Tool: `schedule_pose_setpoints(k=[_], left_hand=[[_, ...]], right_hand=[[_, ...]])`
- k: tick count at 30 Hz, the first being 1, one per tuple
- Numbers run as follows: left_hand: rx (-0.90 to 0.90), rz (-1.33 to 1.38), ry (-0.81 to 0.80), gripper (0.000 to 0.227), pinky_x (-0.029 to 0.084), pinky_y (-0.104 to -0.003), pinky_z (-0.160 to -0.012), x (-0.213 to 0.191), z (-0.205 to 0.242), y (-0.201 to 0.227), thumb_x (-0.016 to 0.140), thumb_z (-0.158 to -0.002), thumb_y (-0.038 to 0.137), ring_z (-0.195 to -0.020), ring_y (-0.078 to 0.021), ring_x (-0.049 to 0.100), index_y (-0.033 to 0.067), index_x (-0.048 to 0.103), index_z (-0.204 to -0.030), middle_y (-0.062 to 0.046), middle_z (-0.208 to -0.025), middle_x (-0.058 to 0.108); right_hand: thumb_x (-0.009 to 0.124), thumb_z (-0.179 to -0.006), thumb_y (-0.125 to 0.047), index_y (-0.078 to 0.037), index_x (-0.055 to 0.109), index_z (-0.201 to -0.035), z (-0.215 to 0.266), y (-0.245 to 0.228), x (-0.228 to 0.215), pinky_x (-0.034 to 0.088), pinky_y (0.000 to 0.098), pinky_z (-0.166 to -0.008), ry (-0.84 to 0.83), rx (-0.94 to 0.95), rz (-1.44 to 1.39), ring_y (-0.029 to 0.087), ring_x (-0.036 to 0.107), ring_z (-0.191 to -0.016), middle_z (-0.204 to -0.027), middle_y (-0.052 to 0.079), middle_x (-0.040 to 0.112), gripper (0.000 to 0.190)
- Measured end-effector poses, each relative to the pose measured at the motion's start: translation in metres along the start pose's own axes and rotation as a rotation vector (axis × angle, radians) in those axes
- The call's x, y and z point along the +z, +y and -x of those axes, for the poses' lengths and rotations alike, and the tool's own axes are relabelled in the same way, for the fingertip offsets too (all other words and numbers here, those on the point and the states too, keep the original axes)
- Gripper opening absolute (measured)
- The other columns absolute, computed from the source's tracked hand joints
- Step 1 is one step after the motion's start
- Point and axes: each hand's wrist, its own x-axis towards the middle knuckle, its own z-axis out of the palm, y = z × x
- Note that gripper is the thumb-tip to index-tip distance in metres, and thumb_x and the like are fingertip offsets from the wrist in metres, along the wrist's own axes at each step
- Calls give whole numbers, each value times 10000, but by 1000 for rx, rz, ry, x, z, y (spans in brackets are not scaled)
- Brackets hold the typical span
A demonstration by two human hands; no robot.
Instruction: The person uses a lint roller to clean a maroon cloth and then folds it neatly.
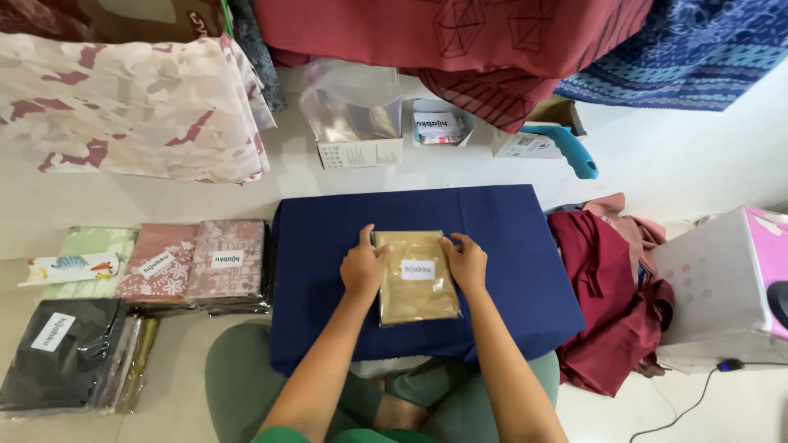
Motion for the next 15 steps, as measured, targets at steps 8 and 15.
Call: schedule_pose_setpoints(k=[8,15], left_hand=[[564,-315,375,594,461,-541,-1017,49,19,5,679,-939,307,-1353,-474,496,100,557,-1482,-202,-1535,502],[405,-435,43,644,158,-538,-1247,79,10,-15,419,-1043,357,-1553,-483,123,110,315,-1629,-146,-1717,210]], right_hand=[[553,-1007,-262,-114,585,-1436,57,-36,8,462,516,-1079,191,-732,342,394,531,-1354,-1493,166,546,455],[284,-1100,-393,-184,271,-1653,63,-37,18,174,599,-1232,-139,-620,554,393,151,-1565,-1709,113,239,592]])
